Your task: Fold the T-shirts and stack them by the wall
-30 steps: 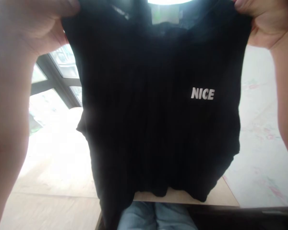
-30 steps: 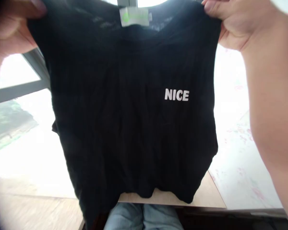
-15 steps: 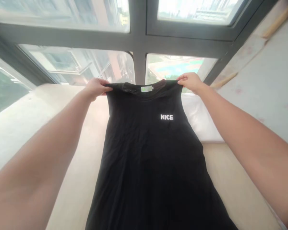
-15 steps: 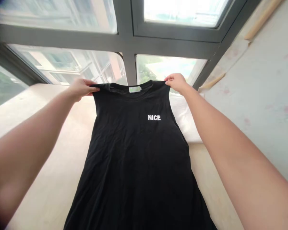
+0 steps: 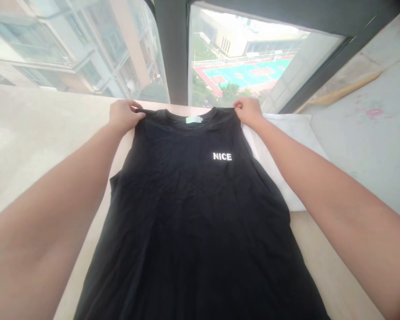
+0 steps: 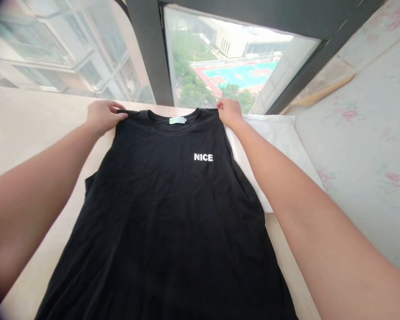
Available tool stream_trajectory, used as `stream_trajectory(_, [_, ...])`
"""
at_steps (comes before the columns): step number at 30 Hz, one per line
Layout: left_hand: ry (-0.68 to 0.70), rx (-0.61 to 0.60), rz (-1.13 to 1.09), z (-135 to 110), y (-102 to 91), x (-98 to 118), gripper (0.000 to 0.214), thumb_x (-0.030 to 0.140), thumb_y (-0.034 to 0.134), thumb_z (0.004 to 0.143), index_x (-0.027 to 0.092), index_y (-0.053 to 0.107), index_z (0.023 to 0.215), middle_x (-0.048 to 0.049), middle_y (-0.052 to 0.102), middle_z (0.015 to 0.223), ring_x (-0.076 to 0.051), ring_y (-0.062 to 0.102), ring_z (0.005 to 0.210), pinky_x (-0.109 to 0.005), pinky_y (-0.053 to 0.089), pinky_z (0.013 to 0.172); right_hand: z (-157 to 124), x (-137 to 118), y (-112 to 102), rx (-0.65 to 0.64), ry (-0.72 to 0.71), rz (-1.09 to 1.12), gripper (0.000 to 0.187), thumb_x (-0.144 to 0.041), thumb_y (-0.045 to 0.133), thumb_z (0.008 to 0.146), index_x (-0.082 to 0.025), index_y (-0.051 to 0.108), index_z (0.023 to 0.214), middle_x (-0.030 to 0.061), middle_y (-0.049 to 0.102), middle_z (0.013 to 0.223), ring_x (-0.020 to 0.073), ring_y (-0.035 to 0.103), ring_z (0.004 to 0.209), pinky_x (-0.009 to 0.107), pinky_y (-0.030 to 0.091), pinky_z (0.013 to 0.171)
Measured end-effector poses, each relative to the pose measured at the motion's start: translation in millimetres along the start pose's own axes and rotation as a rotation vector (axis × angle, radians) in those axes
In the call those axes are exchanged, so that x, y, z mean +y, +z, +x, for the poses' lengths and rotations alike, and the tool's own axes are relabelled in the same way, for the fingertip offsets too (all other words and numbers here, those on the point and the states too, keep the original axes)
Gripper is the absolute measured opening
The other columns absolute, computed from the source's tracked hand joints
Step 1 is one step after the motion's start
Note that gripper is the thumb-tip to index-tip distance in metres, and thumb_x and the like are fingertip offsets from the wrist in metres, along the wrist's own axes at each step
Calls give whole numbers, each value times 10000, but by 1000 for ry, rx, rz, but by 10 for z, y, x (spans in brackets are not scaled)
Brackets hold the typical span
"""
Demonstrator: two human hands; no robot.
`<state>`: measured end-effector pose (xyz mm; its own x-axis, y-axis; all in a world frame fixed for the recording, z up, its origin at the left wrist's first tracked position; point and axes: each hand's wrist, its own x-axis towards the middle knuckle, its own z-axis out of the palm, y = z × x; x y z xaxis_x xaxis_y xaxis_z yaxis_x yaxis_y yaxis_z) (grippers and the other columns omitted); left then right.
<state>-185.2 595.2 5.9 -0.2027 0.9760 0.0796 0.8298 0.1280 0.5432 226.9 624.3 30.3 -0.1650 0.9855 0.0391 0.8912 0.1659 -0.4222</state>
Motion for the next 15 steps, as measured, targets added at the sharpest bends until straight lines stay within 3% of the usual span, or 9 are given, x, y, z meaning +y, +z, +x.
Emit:
stream_trajectory(3, [-17, -46, 12, -175, -116, -7, 587, 372, 708, 801, 105, 562, 1303, -9, 671, 1012, -149, 600, 887, -311, 454, 943, -179, -68, -96, 133, 29, 20, 285, -425, 442, 980, -213, 596, 1094, 97, 592, 1244, 264, 503, 1214, 506, 380, 1106])
stream_trajectory(5, [-64, -91, 14, -404, -234, -127, 636, 363, 707, 780, 150, 521, 1349, 8, 692, 933, -144, 637, 775, -309, 500, 850, -442, -86, -178, 177, 18, 43, 268, -399, 496, 954, -204, 619, 1092, 101, 617, 1226, 270, 550, 1179, 488, 426, 1061])
stream_trajectory(10, [-142, -215, -13, -1332, -600, -558, 387, 462, 681, 733, 203, 690, 1021, -17, 726, 772, -195, 692, 710, -288, 530, 706, -1440, 49, -375, 183, -55, 168, 296, -284, 566, 843, -213, 672, 1111, 69, 712, 1077, 258, 658, 1036, 418, 523, 939])
stream_trajectory(12, [-154, -289, -55, -1726, -714, -614, 360, 512, 655, 733, 208, 703, 921, -38, 735, 773, -218, 699, 766, -285, 531, 691, -1793, 148, -408, 164, -42, 198, 319, -282, 550, 829, -222, 683, 1113, 63, 725, 1066, 252, 672, 1015, 393, 547, 884])
stream_trajectory(15, [-164, -357, -84, -2114, -782, -545, 388, 518, 630, 731, 205, 697, 950, -48, 742, 800, -222, 696, 765, -288, 529, 657, -2099, 237, -398, 131, -28, 155, 306, -292, 534, 818, -233, 705, 1065, 52, 729, 1071, 241, 680, 963, 378, 555, 837])
